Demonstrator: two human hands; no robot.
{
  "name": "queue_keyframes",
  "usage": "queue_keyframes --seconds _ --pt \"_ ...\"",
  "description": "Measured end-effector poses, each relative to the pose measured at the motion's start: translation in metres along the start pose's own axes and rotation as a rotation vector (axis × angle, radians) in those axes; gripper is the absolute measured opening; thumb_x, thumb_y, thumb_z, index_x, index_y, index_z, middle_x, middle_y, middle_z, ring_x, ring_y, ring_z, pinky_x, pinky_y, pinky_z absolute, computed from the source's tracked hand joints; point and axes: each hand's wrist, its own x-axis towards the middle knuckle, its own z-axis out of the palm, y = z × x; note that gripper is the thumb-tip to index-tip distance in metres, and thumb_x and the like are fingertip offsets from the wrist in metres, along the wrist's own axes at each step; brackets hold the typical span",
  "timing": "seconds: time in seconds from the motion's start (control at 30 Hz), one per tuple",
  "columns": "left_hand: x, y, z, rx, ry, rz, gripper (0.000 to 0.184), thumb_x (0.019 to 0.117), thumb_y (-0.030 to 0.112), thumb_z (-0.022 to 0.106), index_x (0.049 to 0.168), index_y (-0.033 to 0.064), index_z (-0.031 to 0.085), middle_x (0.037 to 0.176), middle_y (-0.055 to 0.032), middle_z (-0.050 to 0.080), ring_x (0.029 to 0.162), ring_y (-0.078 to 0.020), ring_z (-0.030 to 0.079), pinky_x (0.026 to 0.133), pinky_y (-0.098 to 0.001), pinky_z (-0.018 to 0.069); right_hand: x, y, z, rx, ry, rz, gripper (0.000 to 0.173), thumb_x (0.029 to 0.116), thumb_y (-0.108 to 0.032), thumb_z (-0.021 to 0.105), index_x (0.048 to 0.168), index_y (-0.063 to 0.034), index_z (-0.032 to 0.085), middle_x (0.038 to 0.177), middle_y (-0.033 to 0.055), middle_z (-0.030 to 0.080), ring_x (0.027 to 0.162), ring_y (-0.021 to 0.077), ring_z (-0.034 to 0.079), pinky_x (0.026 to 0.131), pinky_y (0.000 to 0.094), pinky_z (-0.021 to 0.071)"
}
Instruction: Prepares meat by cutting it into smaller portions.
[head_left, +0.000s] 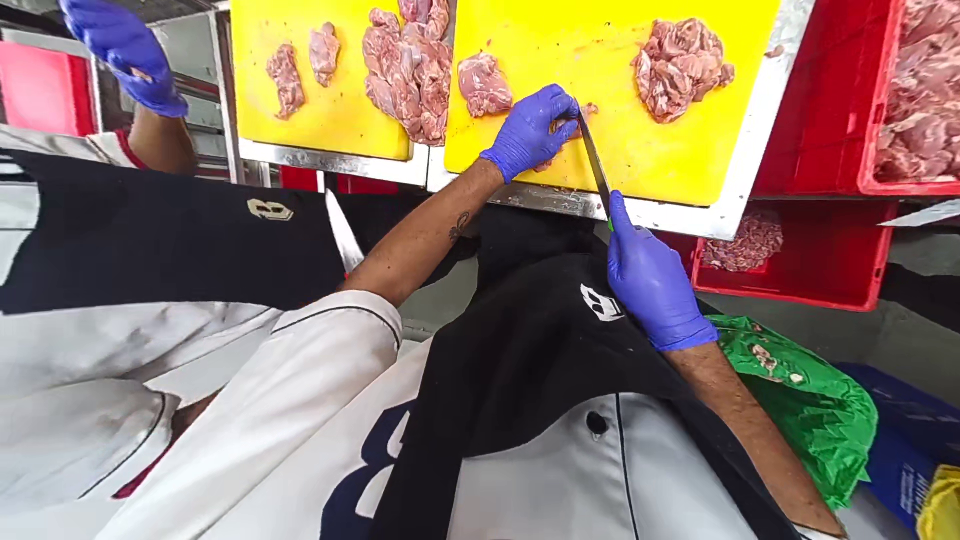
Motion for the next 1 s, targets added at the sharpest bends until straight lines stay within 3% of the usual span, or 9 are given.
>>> queue_keyframes --seconds 0.13,0.27,0.33,0.47,0.6,0.77,0.87,0.93,1.0 --pt "0.001 0.0 0.0 0.015 0.01 -0.014 0.019 0.0957 0.016 0.063 0.104 0.0043 0.076 0.107 -0.0114 0.074 0.101 -0.0217 0.071 0.094 -0.0372 0.0571 0.033 -0.004 0.005 0.074 0.006 0.001 0.056 0.1089 -0.022 0.036 0.164 -0.0209 0.026 0.086 0.0172 0.068 0.077 0.038 0.069 0.066 0.0564 0.0552" --pt "0.003 0.0 -0.001 -0.036 -0.001 -0.05 0.018 0.0957 0.019 0.067 0.102 0.0054 0.077 0.103 -0.0092 0.075 0.099 -0.0182 0.072 0.094 -0.036 0.0569 0.09 -0.011 0.016 0.201 0.104 -0.024 0.056 0.1087 -0.019 0.038 0.163 -0.0209 0.025 0.078 0.0191 0.066 0.062 0.0391 0.066 0.052 0.0567 0.0525" --pt "0.003 -0.002 -0.006 -0.088 -0.007 -0.105 0.018 0.0956 0.019 0.068 0.101 0.0049 0.077 0.102 -0.009 0.076 0.097 -0.0167 0.072 0.093 -0.0356 0.0574 0.105 -0.003 0.01 0.25 0.108 -0.042 0.054 0.1098 -0.021 0.037 0.163 -0.0233 0.029 0.086 0.0203 0.069 0.07 0.0398 0.068 0.059 0.0594 0.0532" --pt "0.009 -0.003 -0.02 -0.108 0.201 -0.168 0.018 0.0943 0.018 0.067 0.101 0.003 0.075 0.098 -0.0102 0.074 0.088 -0.0163 0.072 0.08 -0.0322 0.0598 0.09 0.022 -0.012 0.226 0.209 -0.01 0.053 0.1099 -0.023 0.037 0.163 -0.0251 0.03 0.087 0.0205 0.069 0.071 0.0403 0.067 0.059 0.0607 0.0529" --pt "0.004 0.02 -0.022 0.212 -0.171 -0.144 0.039 0.0905 0.04 0.073 0.112 0.0069 0.072 0.113 -0.0123 0.071 0.109 -0.0279 0.069 0.097 -0.0483 0.0558 0.072 0.04 -0.029 0.275 0.239 0.01 0.055 0.1101 -0.024 0.036 0.164 -0.0287 0.027 0.084 0.0168 0.067 0.063 0.0342 0.063 0.054 0.0576 0.0514" --pt "0.033 0.017 -0.019 0.311 -0.237 -0.255 0.037 0.0848 0.034 0.069 0.112 0.0091 0.072 0.107 -0.0127 0.074 0.106 -0.0323 0.07 0.092 -0.0539 0.0555 0.065 0.049 -0.023 0.408 0.188 0.038 0.053 0.1107 -0.028 0.035 0.164 -0.0315 0.028 0.086 0.012 0.067 0.059 0.0265 0.061 0.053 0.0507 0.0531" --pt "0.05 0.005 -0.023 0.069 -0.158 -0.306 0.031 0.0864 0.029 0.068 0.109 0.0086 0.076 0.096 -0.0083 0.076 0.091 -0.0222 0.072 0.086 -0.0464 0.0574 0.066 0.057 -0.013 0.546 0.143 0.081 0.052 0.1113 -0.03 0.037 0.163 -0.0343 0.03 0.083 0.008 0.065 0.053 0.0202 0.057 0.048 0.0415 0.0519" --pt "0.057 -0.001 -0.027 -0.287 -0.17 -0.426 0.025 0.097 0.021 0.061 0.108 0.0022 0.074 0.093 -0.0092 0.075 0.08 -0.0167 0.073 0.079 -0.039 0.0617 0.064 0.06 -0.01 0.608 0.124 0.112 0.052 0.1112 -0.029 0.037 0.162 -0.0348 0.031 0.083 0.0078 0.065 0.052 0.0192 0.056 0.048 0.0399 0.0514" --pt "0.06 -0.004 -0.032 -0.539 -0.211 -0.476 0.025 0.1023 0.014 0.054 0.113 -0.0017 0.071 0.1 -0.0123 0.075 0.084 -0.0175 0.074 0.079 -0.0376 0.0632 0.062 0.062 -0.009 0.637 0.134 0.132 0.051 0.1112 -0.03 0.038 0.161 -0.0356 0.033 0.081 0.0073 0.065 0.05 0.018 0.055 0.047 0.0388 0.0512"
